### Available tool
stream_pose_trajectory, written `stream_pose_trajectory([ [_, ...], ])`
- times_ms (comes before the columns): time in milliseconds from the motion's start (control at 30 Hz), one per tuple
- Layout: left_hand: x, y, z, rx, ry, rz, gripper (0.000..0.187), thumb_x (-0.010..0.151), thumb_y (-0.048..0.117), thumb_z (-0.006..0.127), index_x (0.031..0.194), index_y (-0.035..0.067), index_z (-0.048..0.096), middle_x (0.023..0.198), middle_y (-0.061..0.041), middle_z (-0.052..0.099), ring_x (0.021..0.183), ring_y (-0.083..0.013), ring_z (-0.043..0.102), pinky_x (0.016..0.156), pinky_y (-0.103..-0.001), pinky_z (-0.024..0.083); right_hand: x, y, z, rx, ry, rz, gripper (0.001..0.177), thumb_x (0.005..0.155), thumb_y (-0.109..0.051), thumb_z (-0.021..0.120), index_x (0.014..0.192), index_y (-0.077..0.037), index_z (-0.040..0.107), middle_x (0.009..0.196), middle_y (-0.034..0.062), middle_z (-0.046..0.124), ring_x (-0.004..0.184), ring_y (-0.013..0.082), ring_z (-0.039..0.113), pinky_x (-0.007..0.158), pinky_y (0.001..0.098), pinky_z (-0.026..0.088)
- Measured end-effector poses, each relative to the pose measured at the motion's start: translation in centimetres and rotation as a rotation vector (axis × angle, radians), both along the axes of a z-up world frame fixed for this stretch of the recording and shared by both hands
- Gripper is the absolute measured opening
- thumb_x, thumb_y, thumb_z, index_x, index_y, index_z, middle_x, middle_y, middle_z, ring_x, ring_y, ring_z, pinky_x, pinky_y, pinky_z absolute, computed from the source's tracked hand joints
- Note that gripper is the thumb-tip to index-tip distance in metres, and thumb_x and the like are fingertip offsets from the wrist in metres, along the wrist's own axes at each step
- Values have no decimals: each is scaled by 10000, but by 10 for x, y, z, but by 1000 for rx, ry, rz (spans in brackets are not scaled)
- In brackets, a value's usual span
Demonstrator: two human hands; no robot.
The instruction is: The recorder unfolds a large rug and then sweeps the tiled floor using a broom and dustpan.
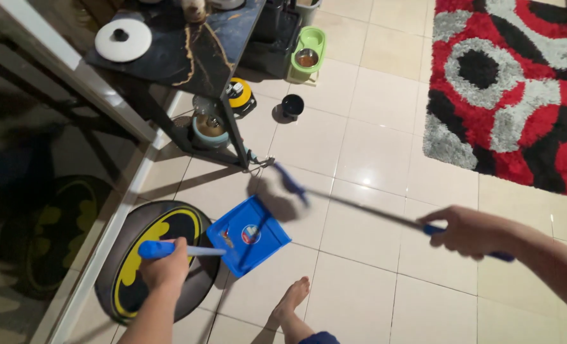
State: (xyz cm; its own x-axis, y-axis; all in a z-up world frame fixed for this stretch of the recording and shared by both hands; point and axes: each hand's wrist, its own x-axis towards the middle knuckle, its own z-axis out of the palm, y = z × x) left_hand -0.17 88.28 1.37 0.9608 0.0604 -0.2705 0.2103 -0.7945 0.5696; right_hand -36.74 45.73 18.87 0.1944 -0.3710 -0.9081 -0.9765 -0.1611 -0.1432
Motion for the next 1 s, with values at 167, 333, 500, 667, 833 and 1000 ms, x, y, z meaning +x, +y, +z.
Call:
stream_pose_trajectory([
  [167, -5, 14, 9, 68, -5, -23, 253, 858, 423, 752, 929, 192, 826, 943, -139, 785, 901, -374, 739, 867, -472, 580, 16, 1, -61, -332, -109, 265, 508, 868, -115, 670, 1370, -186, 633, 768, 169, 737, 548, 256, 694, 495, 401, 577],
  [333, -13, 13, 7, 37, -36, 0, 240, 845, 398, 764, 902, 172, 821, 930, -139, 775, 887, -375, 732, 841, -470, 576, 40, 65, -99, -281, -41, 478, 290, 828, 30, 524, 1092, 5, 642, 839, 228, 737, 638, 352, 740, 518, 473, 615],
  [500, -15, 14, -9, -52, -28, -13, 241, 839, 383, 757, 899, 155, 806, 914, -121, 786, 870, -347, 757, 831, -453, 588, 19, 79, -58, 66, -23, 357, 418, 899, -82, 631, 1315, -126, 637, 685, 76, 637, 502, 185, 619, 450, 355, 538],
  [667, -4, 20, -34, -7, -121, -57, 271, 845, 407, 765, 923, 150, 805, 925, -139, 784, 891, -357, 756, 826, -471, 591, 2, 39, 3, 105, 40, 120, 658, 909, -94, 670, 1527, -282, 546, 633, 49, 542, 453, 162, 496, 420, 335, 449],
  [833, 0, 19, -59, 20, -55, 19, 322, 807, 462, 799, 952, 174, 811, 981, -158, 772, 938, -397, 733, 837, -499, 583, -22, 9, 25, -50, 50, 134, 626, 920, -125, 701, 1511, -278, 567, 673, 81, 599, 492, 187, 559, 441, 343, 492],
  [1000, -8, 20, -80, 15, -48, 128, 344, 791, 465, 797, 957, 163, 794, 979, -161, 769, 918, -401, 733, 816, -506, 585, -1, -32, 28, -190, 60, 286, 567, 933, -149, 681, 1482, -253, 584, 655, 71, 627, 482, 173, 605, 442, 337, 534],
])
